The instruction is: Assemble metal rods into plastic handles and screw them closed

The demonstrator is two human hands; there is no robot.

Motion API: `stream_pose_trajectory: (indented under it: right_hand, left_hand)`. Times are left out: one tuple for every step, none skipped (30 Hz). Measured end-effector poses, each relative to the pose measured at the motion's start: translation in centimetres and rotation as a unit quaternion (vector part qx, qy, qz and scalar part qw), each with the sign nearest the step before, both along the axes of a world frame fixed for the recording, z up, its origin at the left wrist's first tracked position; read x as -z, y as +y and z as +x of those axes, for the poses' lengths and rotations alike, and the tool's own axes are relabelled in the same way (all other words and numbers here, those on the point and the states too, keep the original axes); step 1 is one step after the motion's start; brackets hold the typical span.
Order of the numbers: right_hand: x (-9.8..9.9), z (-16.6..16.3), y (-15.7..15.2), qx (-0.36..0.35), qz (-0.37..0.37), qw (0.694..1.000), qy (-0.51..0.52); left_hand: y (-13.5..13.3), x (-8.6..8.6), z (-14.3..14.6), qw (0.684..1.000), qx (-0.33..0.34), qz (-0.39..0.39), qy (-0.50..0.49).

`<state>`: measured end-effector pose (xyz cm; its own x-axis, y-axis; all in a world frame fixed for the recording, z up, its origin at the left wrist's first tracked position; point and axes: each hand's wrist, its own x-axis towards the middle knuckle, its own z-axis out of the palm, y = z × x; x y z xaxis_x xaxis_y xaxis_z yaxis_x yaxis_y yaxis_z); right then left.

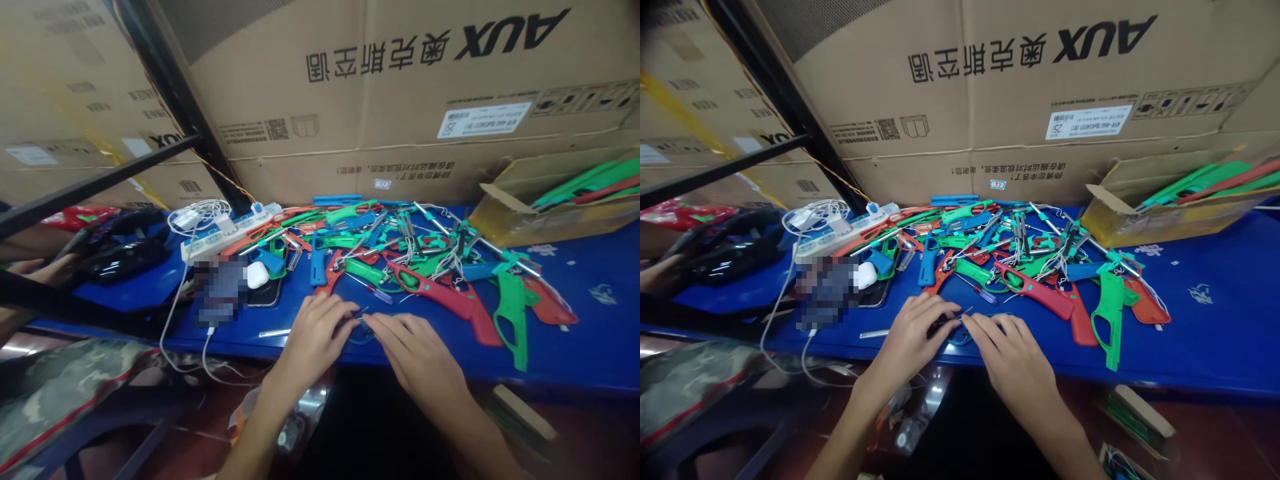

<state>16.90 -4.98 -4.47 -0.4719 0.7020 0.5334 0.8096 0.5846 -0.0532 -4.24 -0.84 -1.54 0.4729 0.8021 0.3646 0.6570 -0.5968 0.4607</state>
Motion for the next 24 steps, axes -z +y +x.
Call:
stream_pose_trajectory:
  right_hand:
    - [0.0,0.0,0.0,0.0,0.0,1.0,0.0]
    - [0.0,0.0,0.0,-0.001,-0.001,1.0,0.002]
    - [0.0,0.1,0.0,-0.003,-0.002,1.0,0.004]
    - [-0.1,0.1,-0.1,-0.005,-0.003,1.0,0.008]
    - [-0.1,0.1,-0.1,-0.008,-0.003,1.0,0.011]
    - [-0.1,0.2,-0.1,-0.009,-0.002,1.0,0.015]
    - [-0.2,0.2,-0.1,-0.009,-0.001,1.0,0.019]
    - [-0.3,0.2,-0.2,-0.01,0.0,1.0,0.022]
    - [-0.3,0.2,-0.2,-0.011,0.002,1.0,0.025]
    - [-0.3,0.2,-0.2,-0.012,0.003,1.0,0.026]
    - [-0.3,0.2,-0.2,-0.014,0.004,0.999,0.028]
    - [-0.3,0.2,-0.2,-0.016,0.003,0.999,0.029]
    - [-0.4,0.1,-0.2,-0.016,0.003,0.999,0.03]
    - [-0.4,0.1,-0.2,-0.014,0.002,0.999,0.031]
    - [-0.4,0.1,-0.1,-0.012,-0.001,0.999,0.032]
    - [-0.4,0.0,-0.1,-0.01,-0.002,0.999,0.034]
    - [-0.4,0.0,-0.1,-0.009,-0.003,0.999,0.035]
    - [-0.4,-0.1,0.0,-0.008,-0.003,0.999,0.036]
    - [-0.5,-0.1,0.0,-0.008,-0.004,0.999,0.035]
    - [-0.5,-0.1,0.0,-0.008,-0.007,0.999,0.033]
    - [-0.5,-0.1,0.0,-0.008,-0.01,1.0,0.029]
    - [-0.5,-0.1,0.0,-0.007,-0.015,1.0,0.024]
    - [-0.5,-0.1,0.0,-0.006,-0.02,1.0,0.021]
    - [-0.5,-0.1,-0.1,-0.004,-0.022,1.0,0.02]
  left_hand:
    - [-0.1,0.0,0.0,1.0,0.003,-0.002,-0.005]
    - [-0.1,0.0,0.1,1.0,0.006,-0.003,-0.01]
    - [-0.2,0.0,0.1,1.0,0.008,-0.004,-0.013]
    - [-0.3,-0.1,0.2,1.0,0.009,-0.005,-0.016]
    - [-0.3,-0.2,0.2,1.0,0.01,-0.006,-0.018]
    - [-0.4,-0.2,0.3,1.0,0.011,-0.007,-0.018]
    - [-0.4,-0.3,0.3,1.0,0.011,-0.007,-0.017]
    - [-0.5,-0.4,0.3,1.0,0.011,-0.006,-0.014]
    - [-0.5,-0.4,0.4,1.0,0.009,-0.004,-0.008]
    - [-0.5,-0.4,0.4,1.0,0.006,-0.001,-0.003]
    - [-0.5,-0.4,0.4,1.0,0.001,0.001,0.003]
    - [-0.5,-0.4,0.4,1.0,-0.002,0.004,0.008]
    - [-0.5,-0.3,0.4,1.0,-0.006,0.006,0.012]
    - [-0.5,-0.3,0.5,1.0,-0.007,0.008,0.014]
    - [-0.4,-0.3,0.5,1.0,-0.008,0.009,0.014]
    - [-0.4,-0.3,0.5,1.0,-0.008,0.01,0.015]
    - [-0.4,-0.3,0.5,1.0,-0.007,0.011,0.015]
    - [-0.4,-0.3,0.5,1.0,-0.006,0.012,0.015]
    - [-0.5,-0.4,0.4,1.0,-0.004,0.014,0.014]
    - [-0.5,-0.5,0.3,1.0,-0.002,0.018,0.012]
    - [-0.6,-0.6,0.1,1.0,0.0,0.022,0.008]
    - [-0.7,-0.8,-0.1,1.0,0.003,0.028,0.002]
    - [-0.9,-1.0,-0.5,0.999,0.005,0.035,-0.004]
    - [-1.1,-1.2,-0.9,0.999,0.007,0.042,-0.01]
